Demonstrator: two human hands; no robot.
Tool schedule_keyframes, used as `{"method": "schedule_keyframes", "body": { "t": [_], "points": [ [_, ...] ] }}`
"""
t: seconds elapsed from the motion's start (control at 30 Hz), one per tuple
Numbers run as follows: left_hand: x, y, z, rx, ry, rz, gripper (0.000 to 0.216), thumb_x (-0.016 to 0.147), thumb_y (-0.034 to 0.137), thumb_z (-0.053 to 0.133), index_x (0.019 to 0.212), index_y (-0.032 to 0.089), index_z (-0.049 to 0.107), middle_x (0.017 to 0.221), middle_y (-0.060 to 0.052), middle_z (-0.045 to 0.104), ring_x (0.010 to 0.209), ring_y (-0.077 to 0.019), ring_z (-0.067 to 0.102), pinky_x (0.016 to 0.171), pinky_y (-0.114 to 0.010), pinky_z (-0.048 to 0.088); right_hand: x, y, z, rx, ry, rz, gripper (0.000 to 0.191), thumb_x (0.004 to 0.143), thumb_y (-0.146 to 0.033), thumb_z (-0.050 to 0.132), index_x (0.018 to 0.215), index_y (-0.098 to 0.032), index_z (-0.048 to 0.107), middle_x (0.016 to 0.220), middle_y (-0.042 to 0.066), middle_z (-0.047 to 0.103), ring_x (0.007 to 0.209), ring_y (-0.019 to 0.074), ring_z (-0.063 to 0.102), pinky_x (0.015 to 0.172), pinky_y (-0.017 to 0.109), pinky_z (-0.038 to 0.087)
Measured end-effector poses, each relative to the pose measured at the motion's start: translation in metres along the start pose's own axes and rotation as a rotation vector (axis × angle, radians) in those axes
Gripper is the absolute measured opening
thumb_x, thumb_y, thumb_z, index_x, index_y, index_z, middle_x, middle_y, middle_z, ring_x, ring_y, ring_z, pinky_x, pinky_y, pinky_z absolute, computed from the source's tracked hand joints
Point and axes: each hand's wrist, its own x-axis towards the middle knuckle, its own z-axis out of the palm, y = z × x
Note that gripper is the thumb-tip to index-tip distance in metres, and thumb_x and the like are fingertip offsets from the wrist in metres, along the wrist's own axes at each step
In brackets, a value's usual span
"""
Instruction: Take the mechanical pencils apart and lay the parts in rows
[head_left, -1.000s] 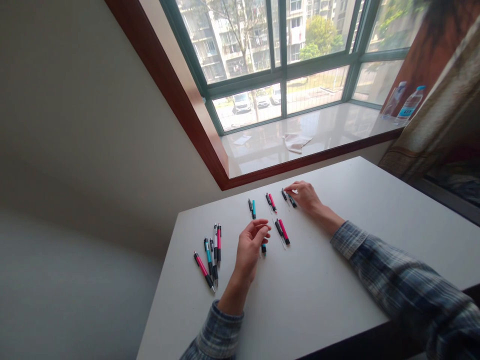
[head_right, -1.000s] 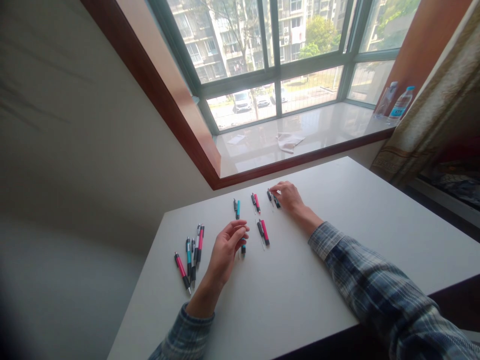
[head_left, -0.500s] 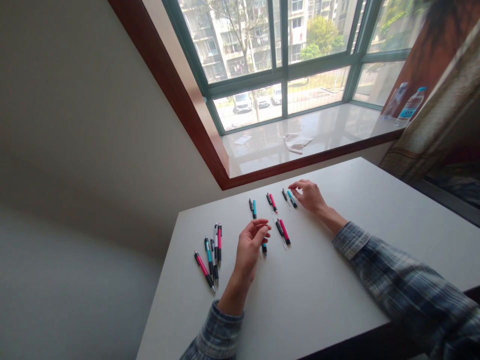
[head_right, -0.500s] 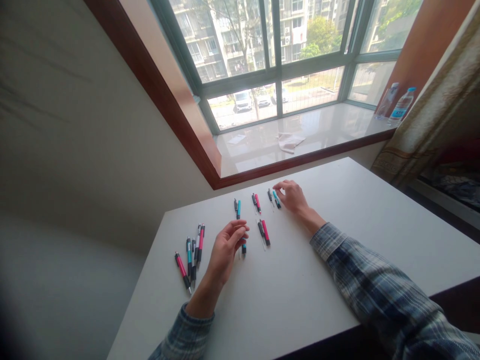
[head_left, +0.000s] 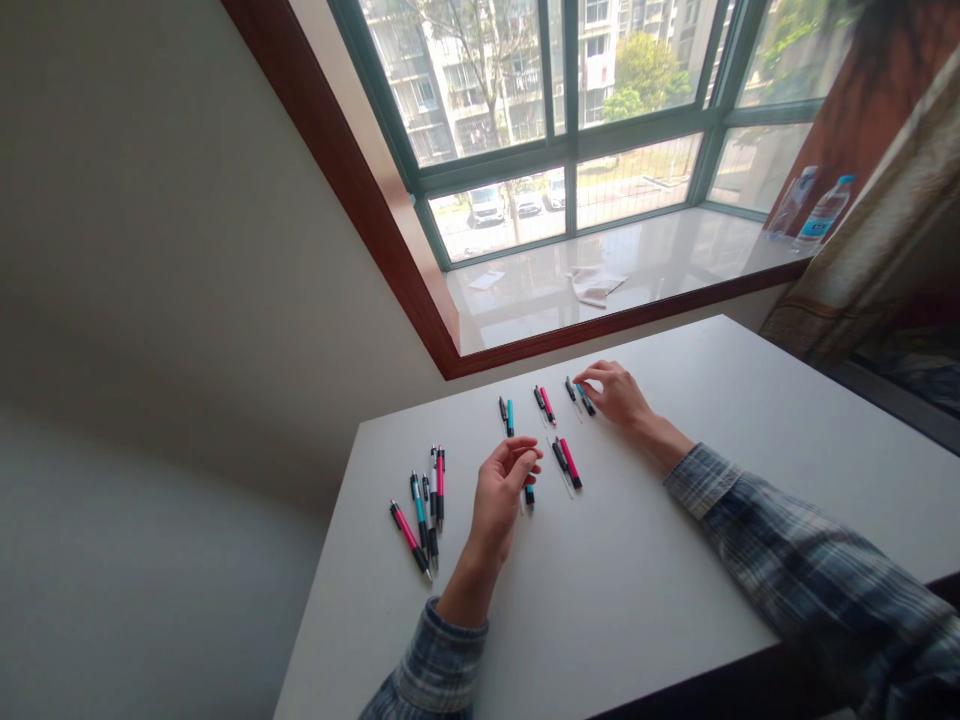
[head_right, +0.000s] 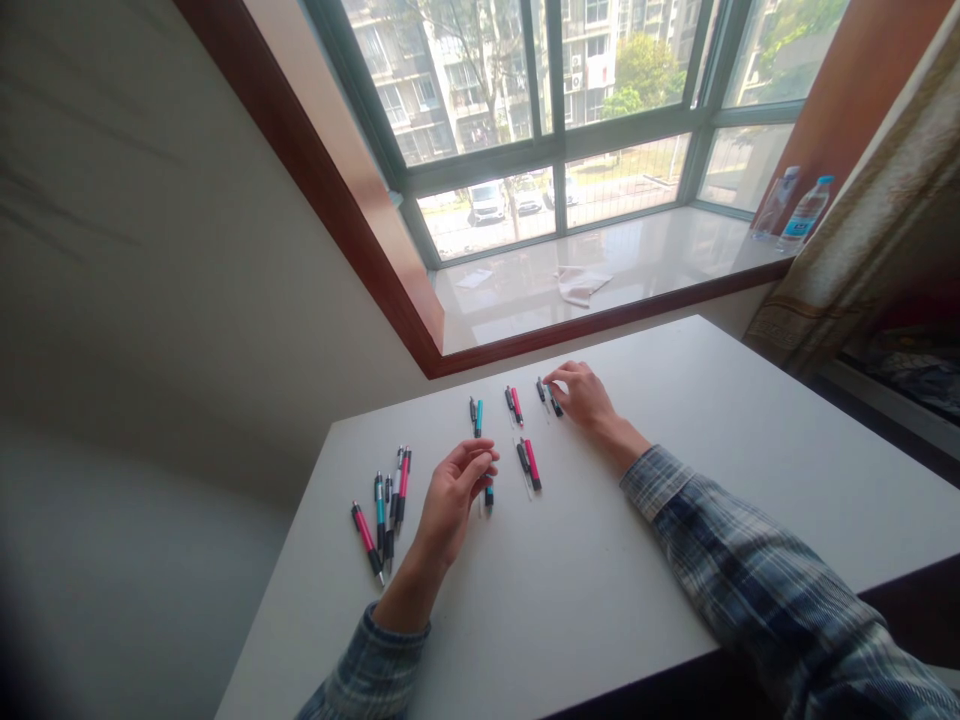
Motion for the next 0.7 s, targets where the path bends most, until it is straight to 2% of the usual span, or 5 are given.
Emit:
{"method": "schedule_keyframes", "body": {
  "t": [0.57, 0.7],
  "points": [
    [-0.0001, -0.0008, -0.0008, 0.012, 0.004, 0.000, 0.028, 0.080, 0.038, 0.077, 0.100, 0.019, 0.075, 0.095, -0.007, 0.073, 0.079, -0.0163, 0.063, 0.076, -0.029, 0.049, 0.0013, 0.0003, 0.0028, -0.016, -0.027, 0.005, 0.023, 0.096, -0.020, 0.061, 0.107, -0.026, 0.080, 0.108, 0.008, 0.072, 0.106, 0.0277, 0.061, 0.093, 0.041, 0.050],
    [0.0000, -0.0002, -0.0010, 0.018, 0.000, 0.000, 0.028, 0.081, 0.038, 0.076, 0.101, 0.019, 0.074, 0.096, -0.007, 0.073, 0.080, -0.0167, 0.062, 0.077, -0.029, 0.049, 0.0006, 0.0006, 0.0006, -0.047, -0.015, 0.039, 0.021, 0.095, -0.022, 0.061, 0.104, -0.025, 0.079, 0.104, 0.008, 0.073, 0.101, 0.0272, 0.063, 0.090, 0.039, 0.050]
  ]
}}
